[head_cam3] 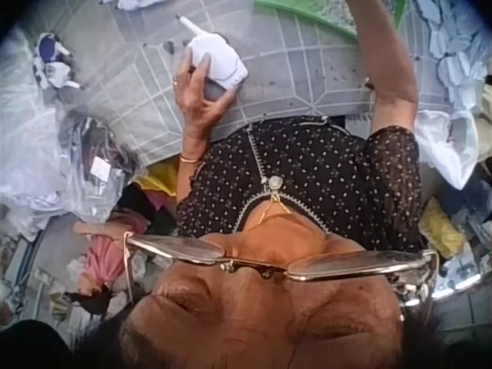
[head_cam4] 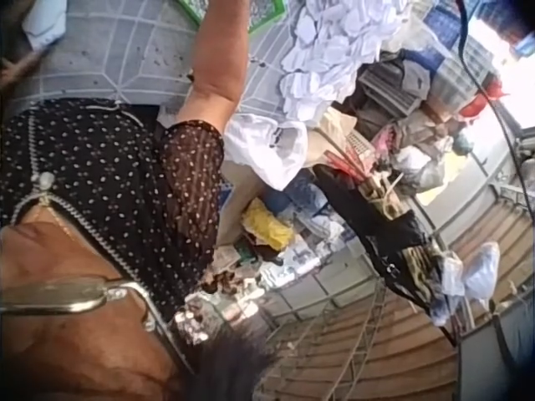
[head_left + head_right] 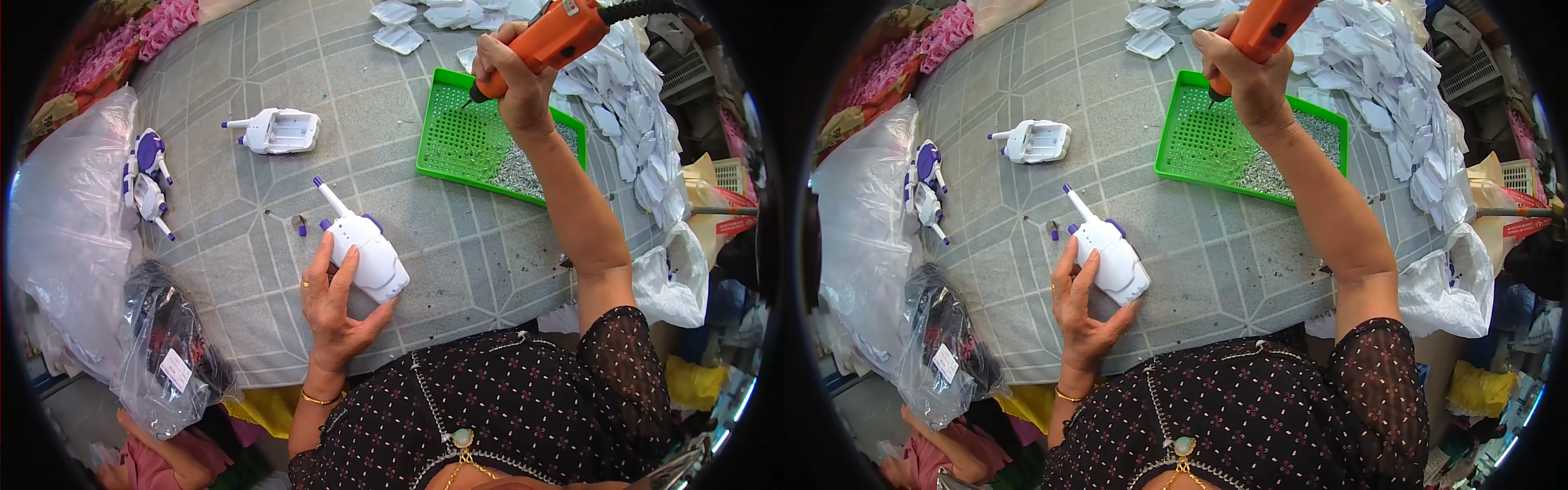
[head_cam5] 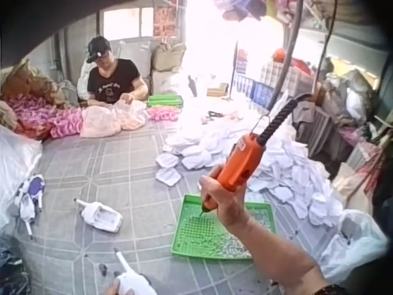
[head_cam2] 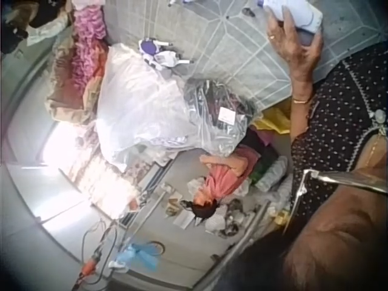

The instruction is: Assembling toy walkie-talkies by joining plastic casing pieces and securing them with an electric screwdriver.

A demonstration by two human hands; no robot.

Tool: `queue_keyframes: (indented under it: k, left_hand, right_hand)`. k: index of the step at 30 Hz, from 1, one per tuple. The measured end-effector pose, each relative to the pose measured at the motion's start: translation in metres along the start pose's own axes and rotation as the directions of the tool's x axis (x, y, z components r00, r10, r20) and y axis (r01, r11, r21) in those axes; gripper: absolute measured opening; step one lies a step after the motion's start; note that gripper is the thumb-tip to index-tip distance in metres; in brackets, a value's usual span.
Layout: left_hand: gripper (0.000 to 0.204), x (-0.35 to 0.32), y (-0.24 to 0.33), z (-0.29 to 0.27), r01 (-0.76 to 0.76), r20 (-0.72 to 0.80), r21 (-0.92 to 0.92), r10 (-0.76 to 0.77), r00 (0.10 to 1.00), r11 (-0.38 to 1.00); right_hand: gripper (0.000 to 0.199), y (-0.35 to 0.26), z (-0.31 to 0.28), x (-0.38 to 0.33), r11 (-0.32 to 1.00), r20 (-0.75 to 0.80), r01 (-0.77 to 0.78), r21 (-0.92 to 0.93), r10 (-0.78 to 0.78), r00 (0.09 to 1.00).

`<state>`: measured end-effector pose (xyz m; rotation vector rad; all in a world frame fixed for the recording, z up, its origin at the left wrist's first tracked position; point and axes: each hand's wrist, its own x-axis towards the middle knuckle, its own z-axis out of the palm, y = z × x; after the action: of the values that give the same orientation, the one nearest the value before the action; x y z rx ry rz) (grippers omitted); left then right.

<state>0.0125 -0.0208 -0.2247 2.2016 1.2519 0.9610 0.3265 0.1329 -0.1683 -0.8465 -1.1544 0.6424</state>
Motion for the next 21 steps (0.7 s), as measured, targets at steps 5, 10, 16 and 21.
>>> queue_keyframes:
  k: [5, 10, 16, 21]
  left_hand:
    - [0.077, 0.001, -0.002, 0.0, 0.012, -0.002, -0.02, -0.013, 1.0, 1.0]
    - [0.077, 0.001, 0.001, -0.001, 0.006, -0.002, -0.031, -0.006, 1.0, 1.0]
    - [0.076, -0.004, 0.001, -0.001, -0.005, -0.005, -0.024, 0.005, 1.0, 1.0]
    - [0.074, -0.006, -0.004, 0.0, -0.011, -0.025, 0.001, 0.011, 1.0, 1.0]
  right_hand:
    - [0.015, 0.003, -0.007, -0.003, 0.996, 0.052, -0.013, -0.092, 0.018, 0.999]
    - [0.014, 0.003, -0.007, 0.0, 0.996, 0.074, 0.002, -0.087, 0.005, 0.997]
    - [0.013, -0.014, -0.007, -0.004, 0.98, -0.044, -0.066, 0.188, 0.076, 0.996]
    - [0.015, -0.054, 0.008, -0.027, 0.944, 0.121, -0.146, 0.297, 0.115, 0.986]
